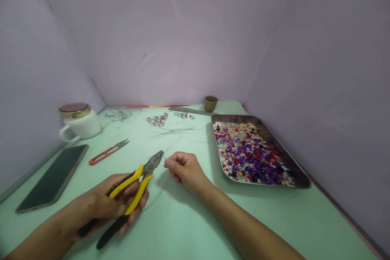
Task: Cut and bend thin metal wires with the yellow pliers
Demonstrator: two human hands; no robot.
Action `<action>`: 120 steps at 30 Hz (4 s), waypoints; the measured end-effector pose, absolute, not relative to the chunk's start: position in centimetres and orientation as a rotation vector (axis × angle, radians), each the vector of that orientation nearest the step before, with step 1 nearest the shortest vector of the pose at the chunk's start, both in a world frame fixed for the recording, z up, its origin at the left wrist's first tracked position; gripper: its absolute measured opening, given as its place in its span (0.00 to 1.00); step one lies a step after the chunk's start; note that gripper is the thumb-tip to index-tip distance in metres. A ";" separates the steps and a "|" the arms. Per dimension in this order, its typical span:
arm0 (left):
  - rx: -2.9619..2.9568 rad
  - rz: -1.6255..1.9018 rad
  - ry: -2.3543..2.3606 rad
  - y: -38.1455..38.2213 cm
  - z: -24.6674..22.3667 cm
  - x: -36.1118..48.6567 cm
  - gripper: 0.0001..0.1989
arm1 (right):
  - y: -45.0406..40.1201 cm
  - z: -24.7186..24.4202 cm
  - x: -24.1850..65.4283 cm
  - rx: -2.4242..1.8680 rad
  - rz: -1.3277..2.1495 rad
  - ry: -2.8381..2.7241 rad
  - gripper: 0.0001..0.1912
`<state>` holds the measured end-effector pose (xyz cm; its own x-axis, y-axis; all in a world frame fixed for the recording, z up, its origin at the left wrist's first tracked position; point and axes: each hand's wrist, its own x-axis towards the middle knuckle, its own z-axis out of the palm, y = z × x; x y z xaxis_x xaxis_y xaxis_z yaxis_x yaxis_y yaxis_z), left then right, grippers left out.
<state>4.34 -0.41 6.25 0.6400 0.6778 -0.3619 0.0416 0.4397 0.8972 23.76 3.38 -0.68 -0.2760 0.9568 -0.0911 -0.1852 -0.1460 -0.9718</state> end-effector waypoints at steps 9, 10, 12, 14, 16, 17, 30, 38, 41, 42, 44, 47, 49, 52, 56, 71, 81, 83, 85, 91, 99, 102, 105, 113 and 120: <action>1.867 0.267 1.505 -0.2 4.4 4.0 0.09 | 3.4 -0.9 23.5 -1.135 1.580 -1.204 0.15; 1.928 0.218 1.580 -0.2 4.1 4.1 0.10 | 3.4 -0.9 23.4 -1.157 1.581 -1.208 0.14; 2.047 0.096 1.720 -0.4 3.8 4.5 0.12 | 3.4 -0.7 23.3 -1.192 1.581 -1.211 0.13; 2.193 0.000 1.814 -0.6 3.6 4.9 0.15 | 3.3 -0.6 23.3 -1.210 1.576 -1.203 0.13; 2.261 -0.019 1.834 -0.6 3.7 5.1 0.16 | 3.3 -0.6 23.3 -1.216 1.570 -1.190 0.13; 2.224 0.004 1.827 -0.6 3.9 5.2 0.15 | 3.3 -0.6 23.3 -1.211 1.570 -1.186 0.13; 0.779 0.507 0.599 0.0 4.1 3.2 0.13 | 3.4 -0.9 23.8 -1.033 1.562 -1.224 0.15; 1.478 0.385 1.242 0.3 4.3 3.9 0.10 | 3.6 -1.2 23.6 -1.113 1.573 -1.150 0.16; 1.945 0.213 1.609 0.1 3.9 4.1 0.10 | 3.5 -1.0 23.4 -1.123 1.590 -1.133 0.17; 2.068 0.141 1.697 0.0 3.6 4.2 0.11 | 3.4 -0.9 23.4 -1.130 1.590 -1.129 0.17; 2.266 0.011 1.809 -0.1 3.1 4.2 0.14 | 3.4 -0.8 23.3 -1.146 1.584 -1.124 0.17; 2.385 0.004 1.843 0.0 2.8 4.2 0.16 | 3.4 -0.8 23.3 -1.157 1.574 -1.126 0.18; 2.244 0.106 1.770 0.1 3.1 4.1 0.14 | 3.4 -0.9 23.3 -1.154 1.563 -1.138 0.18; 1.795 0.290 1.411 0.4 4.1 3.8 0.11 | 3.5 -1.0 23.4 -1.159 1.536 -1.180 0.17; 1.182 0.449 0.888 0.3 5.0 3.3 0.08 | 3.4 -1.1 23.5 -1.145 1.513 -1.221 0.17; 2.004 0.138 1.641 0.4 3.7 3.3 0.10 | 3.5 -1.2 23.4 -1.157 1.526 -1.128 0.16; 2.043 0.090 1.701 0.3 4.0 4.0 0.12 | 3.5 -1.2 23.3 -1.147 1.511 -1.114 0.16; 1.727 0.237 1.436 0.5 4.7 3.5 0.10 | 3.5 -1.2 23.4 -1.131 1.516 -1.120 0.16; 1.407 0.343 1.167 0.6 5.2 3.0 0.08 | 3.5 -1.2 23.4 -1.125 1.518 -1.124 0.16; 0.848 0.532 0.629 0.3 4.2 2.5 0.13 | 3.5 -1.3 23.5 -1.087 1.513 -1.172 0.15; 1.302 0.428 1.090 0.6 4.6 3.1 0.08 | 3.6 -1.0 23.5 -1.136 1.502 -1.118 0.17; 1.731 0.290 1.423 0.6 4.5 3.3 0.09 | 3.5 -0.9 23.4 -1.150 1.503 -1.103 0.17; 2.058 0.144 1.693 0.4 3.7 3.5 0.09 | 3.5 -1.0 23.4 -1.155 1.494 -1.097 0.18; 2.164 0.098 1.792 0.3 3.8 4.3 0.13 | 3.6 -1.1 23.4 -1.146 1.503 -1.068 0.18; 1.047 0.487 0.822 0.1 5.5 3.1 0.10 | 3.6 -1.2 23.4 -1.092 1.511 -1.095 0.17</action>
<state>3.10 0.14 5.45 0.6152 0.7023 -0.3583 0.0233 0.4381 0.8986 23.44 3.59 -1.19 -0.1603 0.9785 -0.1296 -0.1820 -0.1584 -0.9705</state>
